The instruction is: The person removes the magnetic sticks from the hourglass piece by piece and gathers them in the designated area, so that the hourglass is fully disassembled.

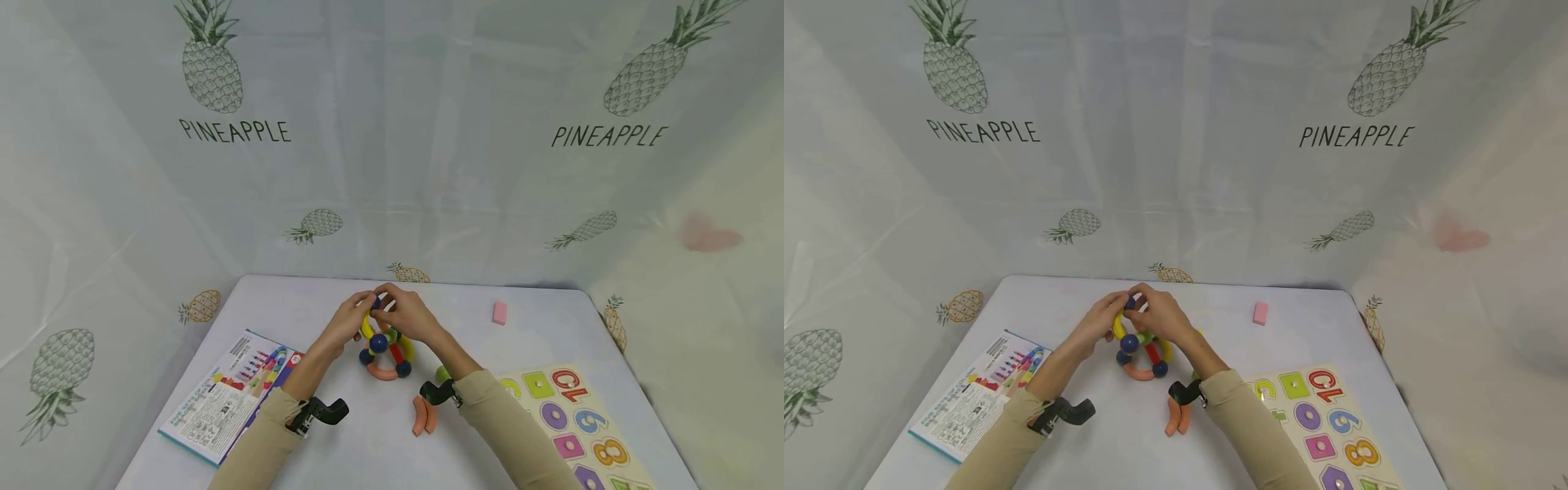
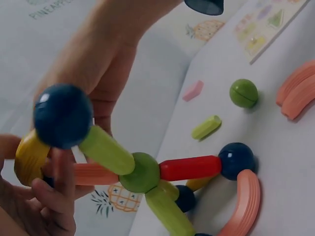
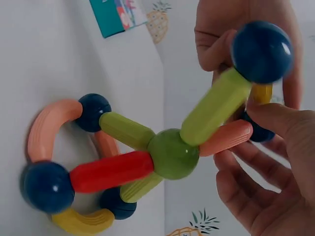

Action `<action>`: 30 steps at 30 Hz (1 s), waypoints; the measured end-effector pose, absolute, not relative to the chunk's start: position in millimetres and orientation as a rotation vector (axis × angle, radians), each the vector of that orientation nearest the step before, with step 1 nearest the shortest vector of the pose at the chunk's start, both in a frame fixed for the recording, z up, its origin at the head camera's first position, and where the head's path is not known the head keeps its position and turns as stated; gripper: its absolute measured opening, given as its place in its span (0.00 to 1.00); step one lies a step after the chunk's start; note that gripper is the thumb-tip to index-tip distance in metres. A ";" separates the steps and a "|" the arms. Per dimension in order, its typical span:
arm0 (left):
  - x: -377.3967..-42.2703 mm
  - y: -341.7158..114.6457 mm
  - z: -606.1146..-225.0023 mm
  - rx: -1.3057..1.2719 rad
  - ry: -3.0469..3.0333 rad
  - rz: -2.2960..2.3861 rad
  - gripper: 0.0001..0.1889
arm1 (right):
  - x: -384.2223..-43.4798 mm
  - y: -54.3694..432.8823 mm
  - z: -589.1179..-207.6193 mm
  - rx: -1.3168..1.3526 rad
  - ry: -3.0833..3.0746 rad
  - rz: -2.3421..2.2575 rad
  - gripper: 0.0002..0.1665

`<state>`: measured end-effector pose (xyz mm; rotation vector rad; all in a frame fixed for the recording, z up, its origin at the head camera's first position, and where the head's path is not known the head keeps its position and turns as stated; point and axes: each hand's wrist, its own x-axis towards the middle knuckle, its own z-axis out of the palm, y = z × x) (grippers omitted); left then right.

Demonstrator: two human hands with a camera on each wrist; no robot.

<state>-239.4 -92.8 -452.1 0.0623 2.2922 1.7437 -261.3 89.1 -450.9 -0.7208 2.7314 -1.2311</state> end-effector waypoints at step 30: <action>-242.9 -88.3 -458.0 0.134 2.325 1.782 0.18 | -268.8 98.6 -455.0 -0.601 2.788 -1.307 0.25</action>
